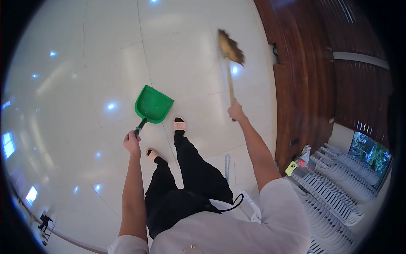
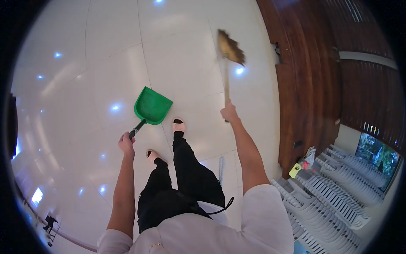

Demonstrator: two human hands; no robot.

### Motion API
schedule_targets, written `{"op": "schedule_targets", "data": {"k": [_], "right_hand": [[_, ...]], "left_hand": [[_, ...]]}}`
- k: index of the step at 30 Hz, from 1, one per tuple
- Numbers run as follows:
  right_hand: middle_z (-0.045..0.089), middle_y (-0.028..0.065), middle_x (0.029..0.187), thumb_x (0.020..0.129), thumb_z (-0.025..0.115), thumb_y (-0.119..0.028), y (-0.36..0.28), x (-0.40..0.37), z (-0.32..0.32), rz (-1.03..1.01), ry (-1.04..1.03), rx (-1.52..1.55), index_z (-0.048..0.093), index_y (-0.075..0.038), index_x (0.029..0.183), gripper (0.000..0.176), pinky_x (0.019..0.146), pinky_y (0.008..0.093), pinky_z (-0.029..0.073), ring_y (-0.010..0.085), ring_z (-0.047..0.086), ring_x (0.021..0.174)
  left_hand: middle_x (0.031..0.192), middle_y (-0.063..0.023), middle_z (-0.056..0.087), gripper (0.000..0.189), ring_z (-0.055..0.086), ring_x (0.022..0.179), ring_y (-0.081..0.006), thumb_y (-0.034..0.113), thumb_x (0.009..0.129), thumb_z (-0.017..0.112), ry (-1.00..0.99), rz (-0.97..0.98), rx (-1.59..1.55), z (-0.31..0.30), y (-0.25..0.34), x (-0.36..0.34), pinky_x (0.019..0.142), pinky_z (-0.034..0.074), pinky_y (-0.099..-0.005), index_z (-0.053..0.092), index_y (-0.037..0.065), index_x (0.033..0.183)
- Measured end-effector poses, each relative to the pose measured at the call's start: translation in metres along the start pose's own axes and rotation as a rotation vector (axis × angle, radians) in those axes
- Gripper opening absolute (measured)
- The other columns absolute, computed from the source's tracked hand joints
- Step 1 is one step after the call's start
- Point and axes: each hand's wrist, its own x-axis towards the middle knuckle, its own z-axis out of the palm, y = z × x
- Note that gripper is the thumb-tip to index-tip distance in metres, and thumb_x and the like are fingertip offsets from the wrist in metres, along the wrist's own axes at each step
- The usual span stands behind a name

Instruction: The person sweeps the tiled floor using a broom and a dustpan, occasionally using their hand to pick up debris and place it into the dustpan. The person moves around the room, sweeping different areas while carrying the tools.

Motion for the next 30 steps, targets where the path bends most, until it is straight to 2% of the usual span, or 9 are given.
{"op": "schedule_targets", "data": {"k": [3,5,8,10,12,18,24,28,30], "right_hand": [[0.057,0.0239,0.081,0.067,0.044,-0.006,0.01,-0.037,0.014,-0.108,-0.164,-0.303,0.019,0.0,0.126,0.064,0.067,0.0431,0.046,0.0348,0.057,0.078],[0.055,0.0258,0.069,0.068,0.042,-0.005,0.019,-0.082,0.025,-0.197,-0.274,-0.381,0.017,0.0,0.127,0.064,0.056,0.0411,0.047,0.0358,0.057,0.061],[0.052,0.0143,0.057,0.068,0.043,-0.004,-0.023,-0.163,-0.005,-0.166,-0.529,-0.075,0.021,-0.001,0.128,0.063,0.042,0.032,0.043,0.0192,0.051,0.043],[0.049,0.0118,0.057,0.067,0.048,-0.002,-0.052,-0.187,-0.044,-0.067,-0.628,0.198,0.027,-0.003,0.127,0.063,0.037,0.0295,0.038,0.018,0.046,0.039],[0.045,0.0055,0.057,0.07,0.049,0.003,-0.054,-0.195,-0.087,0.373,-0.736,0.785,0.027,-0.007,0.128,0.063,0.034,0.0209,0.029,0.0084,0.036,0.037],[0.047,0.007,0.061,0.074,0.05,0.003,0.01,-0.278,-0.152,0.577,-0.548,1.137,0.027,-0.009,0.129,0.061,0.034,0.0197,0.027,0.0078,0.035,0.038],[0.044,0.0021,0.057,0.075,0.048,-0.001,0.15,-0.342,-0.067,0.545,-0.06,0.86,0.031,-0.015,0.127,0.057,0.032,0.0226,0.031,0.0087,0.038,0.036],[0.044,0.0029,0.055,0.075,0.049,-0.002,0.197,-0.317,-0.024,0.597,0.094,0.815,0.037,-0.009,0.121,0.049,0.03,0.0255,0.033,0.0108,0.039,0.035],[0.04,0.0021,0.051,0.072,0.046,0.0,0.228,-0.262,-0.016,0.554,0.14,0.754,0.045,-0.006,0.1,0.029,0.029,0.0261,0.033,0.011,0.038,0.035]], "left_hand": [[0.063,-0.0073,0.053,0.024,0.047,0.045,-0.0099,0.015,0.076,0.052,0.047,0.031,0.055,0.022,0.015,0.0,0.041,0.042,-0.02,0.055,-0.007,0.085],[0.063,-0.0073,0.053,0.024,0.047,0.045,-0.0099,0.015,0.076,0.051,0.063,0.024,0.064,0.03,0.02,0.007,0.041,0.042,-0.0202,0.055,-0.007,0.084],[0.063,-0.0074,0.053,0.025,0.047,0.045,-0.0099,0.016,0.075,0.051,0.083,0.001,0.072,0.023,0.021,0.008,0.041,0.042,-0.0207,0.055,-0.008,0.084],[0.063,-0.0075,0.053,0.026,0.047,0.044,-0.01,0.016,0.075,0.051,0.076,-0.011,0.071,0.021,0.022,0.007,0.041,0.042,-0.021,0.055,-0.008,0.084],[0.053,-0.0052,0.049,0.025,0.046,0.043,-0.0109,0.016,0.073,0.051,0.103,-0.004,0.058,0.017,0.019,0.007,0.039,0.037,-0.0224,0.056,-0.007,0.081],[0.055,-0.0048,0.05,0.024,0.046,0.044,-0.0098,0.017,0.074,0.052,-0.023,-0.012,0.118,-0.006,-0.014,0.033,0.039,0.039,-0.0211,0.057,-0.005,0.082],[0.066,-0.0068,0.054,0.024,0.049,0.048,-0.0096,0.017,0.077,0.054,-0.082,-0.064,0.08,-0.01,-0.022,0.032,0.043,0.044,-0.0199,0.056,-0.004,0.09],[0.073,-0.0091,0.056,0.024,0.051,0.053,-0.0108,0.012,0.076,0.05,-0.116,-0.036,0.084,-0.012,-0.039,0.031,0.047,0.046,-0.0204,0.055,-0.004,0.093],[0.073,-0.0095,0.056,0.024,0.052,0.054,-0.0109,0.011,0.076,0.049,-0.107,-0.039,0.096,-0.014,-0.046,0.031,0.048,0.046,-0.0204,0.055,-0.004,0.094]]}}
